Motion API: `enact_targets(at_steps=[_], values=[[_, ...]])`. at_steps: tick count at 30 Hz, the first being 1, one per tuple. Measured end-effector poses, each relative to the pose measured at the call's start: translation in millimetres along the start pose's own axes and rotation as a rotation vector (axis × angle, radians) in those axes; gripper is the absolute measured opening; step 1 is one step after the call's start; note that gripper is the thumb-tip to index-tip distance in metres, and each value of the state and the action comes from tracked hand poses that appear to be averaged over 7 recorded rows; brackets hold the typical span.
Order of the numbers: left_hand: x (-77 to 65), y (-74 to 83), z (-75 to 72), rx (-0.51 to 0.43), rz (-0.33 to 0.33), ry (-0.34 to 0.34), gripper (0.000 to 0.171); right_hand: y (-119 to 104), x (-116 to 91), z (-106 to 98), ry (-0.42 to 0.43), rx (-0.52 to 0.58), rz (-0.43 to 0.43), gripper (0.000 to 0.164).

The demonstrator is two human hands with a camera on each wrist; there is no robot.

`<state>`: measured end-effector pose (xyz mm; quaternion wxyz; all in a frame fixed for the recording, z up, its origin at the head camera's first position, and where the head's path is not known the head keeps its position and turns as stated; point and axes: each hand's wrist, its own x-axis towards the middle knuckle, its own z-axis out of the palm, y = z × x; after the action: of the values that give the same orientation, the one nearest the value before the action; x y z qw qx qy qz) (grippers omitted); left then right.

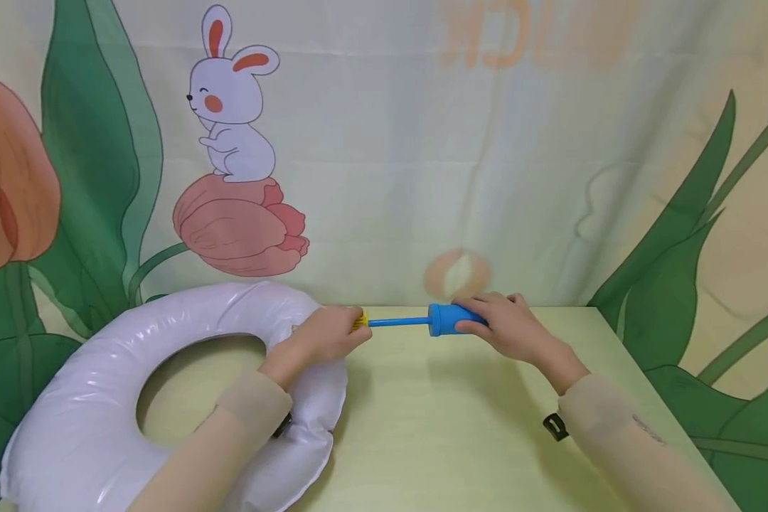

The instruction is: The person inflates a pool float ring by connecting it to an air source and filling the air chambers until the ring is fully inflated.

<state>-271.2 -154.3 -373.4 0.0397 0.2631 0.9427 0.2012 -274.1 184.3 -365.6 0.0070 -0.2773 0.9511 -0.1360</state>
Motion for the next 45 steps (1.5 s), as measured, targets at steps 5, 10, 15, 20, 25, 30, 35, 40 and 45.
enact_targets(at_steps=[5, 10, 15, 20, 25, 30, 35, 40, 45], values=[[2.0, 13.1, 0.4, 0.039, 0.04, 0.01, 0.02, -20.9, 10.4, 2.4, -0.001, -0.009, -0.025, 0.056], [4.1, 27.0, 1.2, 0.062, 0.076, 0.02, 0.018, -41.9, 18.8, 6.1, -0.005, -0.01, -0.034, 0.057], [3.9, 34.6, 2.6, 0.033, 0.052, -0.006, 0.019, -57.0, 16.8, 6.3, -0.022, -0.019, -0.027, 0.056], [1.8, 29.2, -1.4, -0.034, -0.044, -0.066, 0.023, -45.2, 6.8, 1.5, -0.022, 0.003, -0.002, 0.056], [-3.6, 18.5, -9.3, -0.056, -0.112, -0.074, 0.027, -21.8, -9.6, -5.8, -0.013, 0.039, 0.029, 0.057], [-7.8, 7.7, -14.7, -0.07, -0.137, -0.082, 0.028, 0.3, -24.8, -10.4, -0.012, 0.063, 0.08, 0.059], [-9.7, 0.4, -13.7, -0.054, -0.137, -0.103, 0.026, 13.5, -29.7, -8.9, -0.03, 0.071, 0.092, 0.06], [-10.6, 1.9, -12.5, -0.039, -0.092, -0.084, 0.023, 11.4, -27.3, -7.4, -0.017, 0.057, 0.076, 0.058], [-8.3, 10.0, -11.8, -0.049, -0.055, -0.067, 0.019, -1.1, -16.1, -8.6, 0.0, 0.045, 0.047, 0.057]])
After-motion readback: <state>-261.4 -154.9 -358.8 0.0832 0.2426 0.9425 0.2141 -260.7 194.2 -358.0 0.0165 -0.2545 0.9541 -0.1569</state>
